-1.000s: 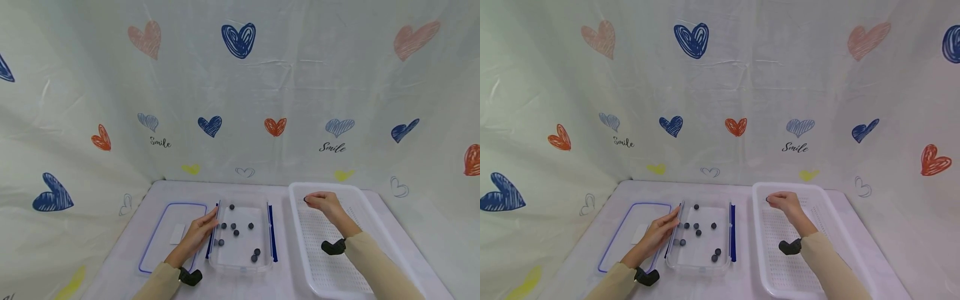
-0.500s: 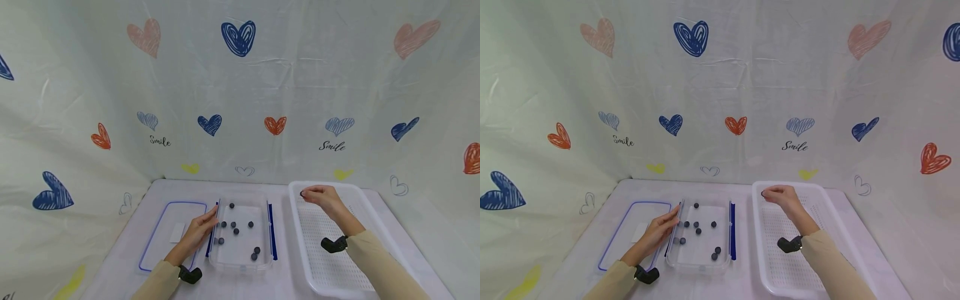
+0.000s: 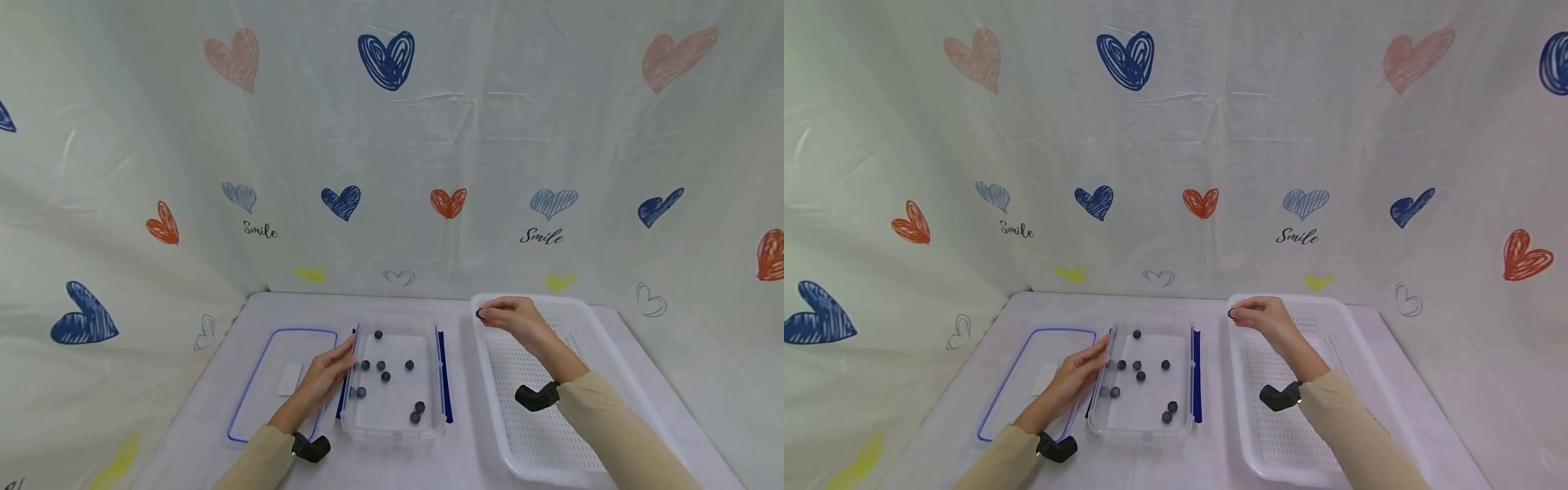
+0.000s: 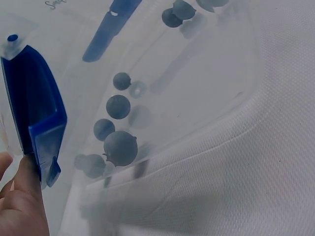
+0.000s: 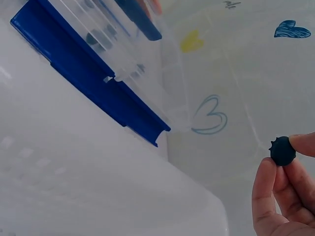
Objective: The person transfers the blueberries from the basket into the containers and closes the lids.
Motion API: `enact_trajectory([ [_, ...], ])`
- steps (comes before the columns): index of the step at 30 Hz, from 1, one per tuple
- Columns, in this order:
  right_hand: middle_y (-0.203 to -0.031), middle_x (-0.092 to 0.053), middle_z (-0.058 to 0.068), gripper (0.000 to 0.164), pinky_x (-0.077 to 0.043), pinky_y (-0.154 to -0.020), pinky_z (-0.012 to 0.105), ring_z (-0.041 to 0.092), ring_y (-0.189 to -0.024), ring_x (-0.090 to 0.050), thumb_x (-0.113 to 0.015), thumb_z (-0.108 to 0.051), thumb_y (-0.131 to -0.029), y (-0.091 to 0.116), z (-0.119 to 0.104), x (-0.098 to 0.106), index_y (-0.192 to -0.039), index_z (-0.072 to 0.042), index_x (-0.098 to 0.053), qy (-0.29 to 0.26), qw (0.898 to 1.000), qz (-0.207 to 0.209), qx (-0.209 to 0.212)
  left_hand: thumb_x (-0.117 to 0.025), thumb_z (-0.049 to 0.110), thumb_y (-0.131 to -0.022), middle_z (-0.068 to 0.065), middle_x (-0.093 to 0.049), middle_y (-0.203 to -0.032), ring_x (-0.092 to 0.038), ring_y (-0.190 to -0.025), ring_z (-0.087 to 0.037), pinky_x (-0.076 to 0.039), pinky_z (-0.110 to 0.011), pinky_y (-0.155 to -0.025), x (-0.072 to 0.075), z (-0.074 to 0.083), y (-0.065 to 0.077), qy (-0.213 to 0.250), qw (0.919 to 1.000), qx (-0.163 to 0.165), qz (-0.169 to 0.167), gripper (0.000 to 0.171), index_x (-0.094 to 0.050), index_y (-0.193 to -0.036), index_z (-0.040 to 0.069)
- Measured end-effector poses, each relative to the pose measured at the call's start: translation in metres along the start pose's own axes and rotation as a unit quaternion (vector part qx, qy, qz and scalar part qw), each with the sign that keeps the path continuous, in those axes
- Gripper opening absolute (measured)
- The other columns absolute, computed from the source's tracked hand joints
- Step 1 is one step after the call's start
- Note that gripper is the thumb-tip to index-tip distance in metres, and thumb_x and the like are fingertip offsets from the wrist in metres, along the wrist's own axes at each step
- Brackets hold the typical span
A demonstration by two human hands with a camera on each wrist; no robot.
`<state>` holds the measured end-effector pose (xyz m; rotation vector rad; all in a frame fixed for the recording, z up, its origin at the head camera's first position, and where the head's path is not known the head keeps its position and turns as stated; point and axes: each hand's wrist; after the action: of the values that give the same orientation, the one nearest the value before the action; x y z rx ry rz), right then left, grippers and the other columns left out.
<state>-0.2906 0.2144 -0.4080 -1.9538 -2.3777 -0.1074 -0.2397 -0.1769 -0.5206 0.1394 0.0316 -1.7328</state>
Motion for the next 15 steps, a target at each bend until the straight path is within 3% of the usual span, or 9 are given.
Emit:
enact_trajectory([
  [15,-0.096,-0.071,0.011,0.026,-0.060,-0.082,0.030,0.019,-0.086,-0.071,-0.069,0.000,-0.091,-0.008,-0.001,-0.031,-0.109,0.019,-0.064,0.006,0.998,-0.054,0.019,-0.061,0.017,-0.101,-0.005,-0.025,-0.161,-0.022,-0.147,-0.021,-0.031,-0.027,-0.111,0.003,-0.002,-0.001,0.006,0.9998,0.005,-0.017,0.060,-0.036,-0.154,0.008],
])
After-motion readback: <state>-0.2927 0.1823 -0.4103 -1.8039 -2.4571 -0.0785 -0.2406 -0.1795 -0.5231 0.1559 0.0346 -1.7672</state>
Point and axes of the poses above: each hand's wrist, its own y-axis away from the middle knuckle, its own x-axis out of the back of the hand, z = x × y
